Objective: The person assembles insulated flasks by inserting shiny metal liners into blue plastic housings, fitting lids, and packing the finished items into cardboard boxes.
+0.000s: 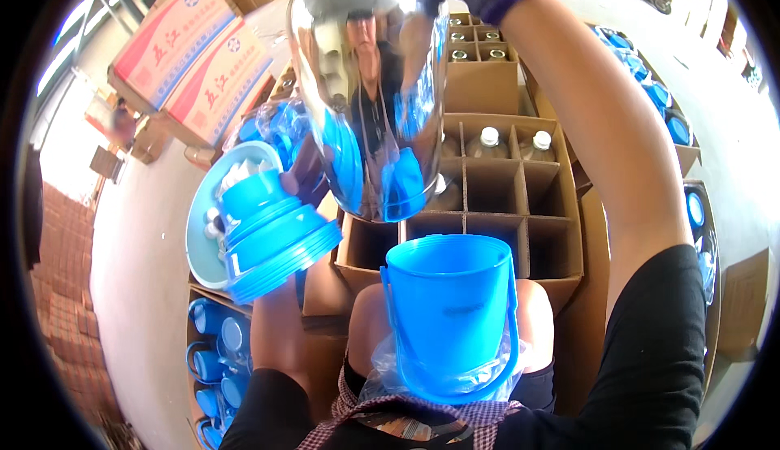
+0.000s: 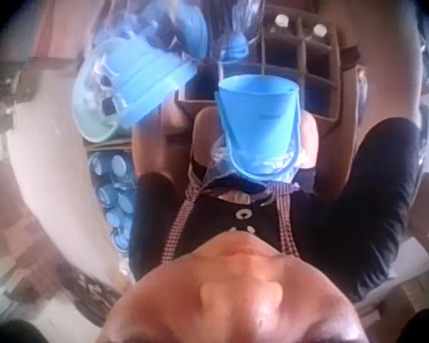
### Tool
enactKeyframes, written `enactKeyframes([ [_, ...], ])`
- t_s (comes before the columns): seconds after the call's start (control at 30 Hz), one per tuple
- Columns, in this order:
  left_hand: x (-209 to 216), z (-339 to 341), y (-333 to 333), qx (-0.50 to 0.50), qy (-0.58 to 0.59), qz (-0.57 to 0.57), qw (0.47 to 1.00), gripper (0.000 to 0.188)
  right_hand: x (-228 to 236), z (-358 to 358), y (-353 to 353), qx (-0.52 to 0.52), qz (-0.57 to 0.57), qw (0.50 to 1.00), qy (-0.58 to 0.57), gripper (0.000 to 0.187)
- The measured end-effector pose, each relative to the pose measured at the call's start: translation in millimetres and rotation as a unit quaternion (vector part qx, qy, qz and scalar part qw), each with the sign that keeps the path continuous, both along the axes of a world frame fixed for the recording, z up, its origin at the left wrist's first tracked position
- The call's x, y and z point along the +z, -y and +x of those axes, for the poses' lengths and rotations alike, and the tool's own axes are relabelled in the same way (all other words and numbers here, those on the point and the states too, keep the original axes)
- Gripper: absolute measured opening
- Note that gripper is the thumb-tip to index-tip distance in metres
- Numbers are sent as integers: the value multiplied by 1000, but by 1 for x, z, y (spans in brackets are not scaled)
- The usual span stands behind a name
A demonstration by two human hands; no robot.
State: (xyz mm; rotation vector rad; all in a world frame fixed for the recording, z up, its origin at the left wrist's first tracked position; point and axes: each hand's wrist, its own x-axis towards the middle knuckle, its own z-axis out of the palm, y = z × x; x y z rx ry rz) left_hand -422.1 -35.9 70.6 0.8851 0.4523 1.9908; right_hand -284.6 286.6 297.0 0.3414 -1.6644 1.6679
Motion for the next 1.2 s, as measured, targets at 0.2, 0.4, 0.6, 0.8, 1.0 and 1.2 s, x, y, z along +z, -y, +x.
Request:
enactKeyframes([
  [0.2,-11,15,-31,-35,7,-31,999,56,-33,-3,-77,-119,78,984,103,42],
  [0.4,-34,19,-11,-16,17,-76,997,65,-128,-14,-131,-176,205,922,276,36],
  [0.6,-45,-2,-22,-53,32,-59,996,75,-157,53,12,-95,35,910,402,40],
  [0.8,-65,-10,-114,-236,163,-22,958,92,-185,114,98,-214,71,861,455,73],
  [1.0,-33,85,-133,-214,9,-216,953,96,-195,182,132,-71,5,880,469,71],
  [1.2,-59,77,-110,-335,33,-255,906,101,-139,257,104,-22,352,800,485,38],
])
